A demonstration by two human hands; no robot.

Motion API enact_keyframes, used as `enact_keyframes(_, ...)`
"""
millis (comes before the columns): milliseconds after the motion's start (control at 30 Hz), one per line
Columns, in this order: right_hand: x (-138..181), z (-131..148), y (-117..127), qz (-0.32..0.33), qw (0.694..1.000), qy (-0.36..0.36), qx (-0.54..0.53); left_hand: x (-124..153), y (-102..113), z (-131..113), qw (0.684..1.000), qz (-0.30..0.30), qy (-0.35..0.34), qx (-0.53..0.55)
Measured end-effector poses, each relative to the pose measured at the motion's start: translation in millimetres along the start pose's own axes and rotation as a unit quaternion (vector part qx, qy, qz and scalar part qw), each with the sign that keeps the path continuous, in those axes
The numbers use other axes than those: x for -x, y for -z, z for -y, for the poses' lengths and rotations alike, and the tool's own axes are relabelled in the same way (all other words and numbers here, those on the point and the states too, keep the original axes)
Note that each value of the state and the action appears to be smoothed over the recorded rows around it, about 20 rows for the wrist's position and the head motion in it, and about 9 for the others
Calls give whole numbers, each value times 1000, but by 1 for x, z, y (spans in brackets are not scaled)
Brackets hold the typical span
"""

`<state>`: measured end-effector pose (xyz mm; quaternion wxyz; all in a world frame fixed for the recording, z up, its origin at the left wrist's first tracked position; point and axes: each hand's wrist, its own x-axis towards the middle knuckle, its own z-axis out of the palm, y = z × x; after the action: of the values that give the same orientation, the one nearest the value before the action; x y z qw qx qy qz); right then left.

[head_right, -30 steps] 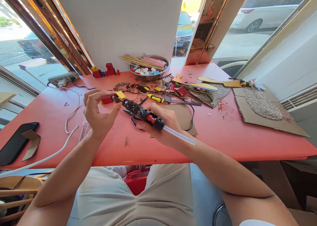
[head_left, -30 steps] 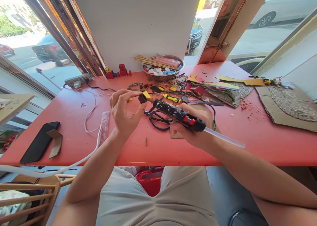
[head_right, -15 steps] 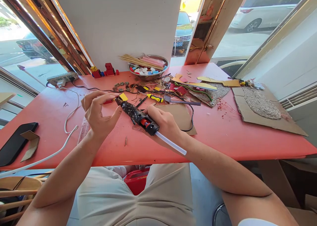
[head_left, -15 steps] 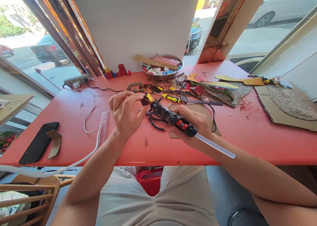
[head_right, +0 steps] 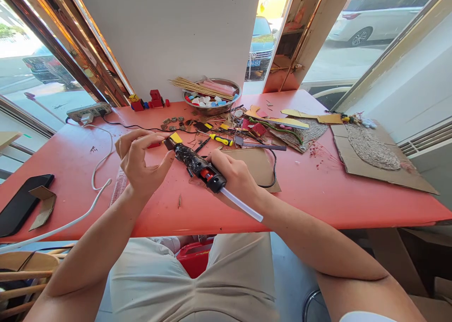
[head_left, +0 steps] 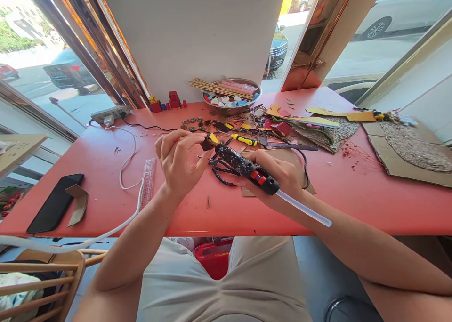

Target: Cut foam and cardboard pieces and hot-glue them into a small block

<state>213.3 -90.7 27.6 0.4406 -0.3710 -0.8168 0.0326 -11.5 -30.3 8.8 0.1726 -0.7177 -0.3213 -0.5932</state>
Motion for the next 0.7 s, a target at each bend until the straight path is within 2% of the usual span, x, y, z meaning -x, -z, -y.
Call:
enact_keyframes(100, 1, -1, -1, -7, 1000, 18, 12, 1, 2, 1, 999, 28, 20, -4)
enact_keyframes(267, 1, -2, -1, 0, 1000, 10, 14, -1, 0, -1, 999, -13, -26, -14)
enact_keyframes(567, -3, 2, 2, 12, 1000, 11, -2, -2, 0, 0, 1000, -15, -9, -14)
enact_keyframes(700, -4, 3, 2, 20, 1000, 7, 3, -4, -1, 0, 998, -45, -30, -20)
